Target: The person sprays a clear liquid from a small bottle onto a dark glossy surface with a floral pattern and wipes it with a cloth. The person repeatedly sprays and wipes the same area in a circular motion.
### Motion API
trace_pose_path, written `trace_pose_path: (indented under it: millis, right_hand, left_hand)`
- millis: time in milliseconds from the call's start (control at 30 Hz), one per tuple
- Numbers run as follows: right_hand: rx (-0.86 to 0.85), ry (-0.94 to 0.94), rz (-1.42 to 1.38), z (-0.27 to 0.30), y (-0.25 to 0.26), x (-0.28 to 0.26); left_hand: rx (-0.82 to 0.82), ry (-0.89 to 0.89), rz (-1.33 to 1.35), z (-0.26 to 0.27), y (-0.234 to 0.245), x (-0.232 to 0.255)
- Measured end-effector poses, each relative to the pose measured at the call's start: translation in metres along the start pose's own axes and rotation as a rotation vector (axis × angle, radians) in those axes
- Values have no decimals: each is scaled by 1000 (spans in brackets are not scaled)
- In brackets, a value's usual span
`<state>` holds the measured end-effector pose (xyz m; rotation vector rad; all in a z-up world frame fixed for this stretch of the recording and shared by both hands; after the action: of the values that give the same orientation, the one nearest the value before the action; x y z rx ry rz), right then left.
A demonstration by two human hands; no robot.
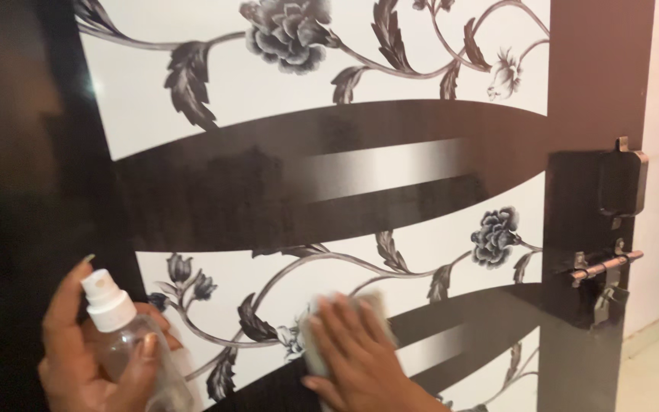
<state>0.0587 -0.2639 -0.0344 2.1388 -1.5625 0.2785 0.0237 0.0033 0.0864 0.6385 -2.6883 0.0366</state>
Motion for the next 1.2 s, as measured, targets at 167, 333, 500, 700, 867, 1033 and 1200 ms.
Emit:
trace_pose_path:
  millis: [167, 333, 500, 700, 867, 1033, 1200]
  right_hand:
    - [90, -21, 1, -83, 26, 76]
    - [278, -409, 45, -46, 76, 167]
    - [240, -394, 134, 22, 50, 115]
    - [-27, 347, 152, -34, 19, 26]
    - [166, 141, 130, -90, 62, 122]
    - [362, -517, 43, -4, 85, 248]
    - [344, -621, -24, 57, 49, 180]
  left_hand:
    - [75, 27, 109, 8, 1, 5]
    - [324, 123, 423, 29, -6, -9]
    - [30, -134, 471, 31, -68, 5]
    - [39, -176, 305, 18, -85, 2]
    - [47, -171, 259, 26, -86, -3]
    - [30, -183, 237, 30, -83, -3]
    - [13, -208, 239, 33, -85, 5]
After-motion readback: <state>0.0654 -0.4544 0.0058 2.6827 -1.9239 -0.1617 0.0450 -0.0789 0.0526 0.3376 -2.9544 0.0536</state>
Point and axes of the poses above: each hand's wrist, its own z-axis away from the middle knuckle, its own y-axis out of the back of the hand, x = y × z, the point moved 9 cm from there along -z, towards the middle knuckle, and after that the axes turned 7 degrees about z, right-handed, at the moved point
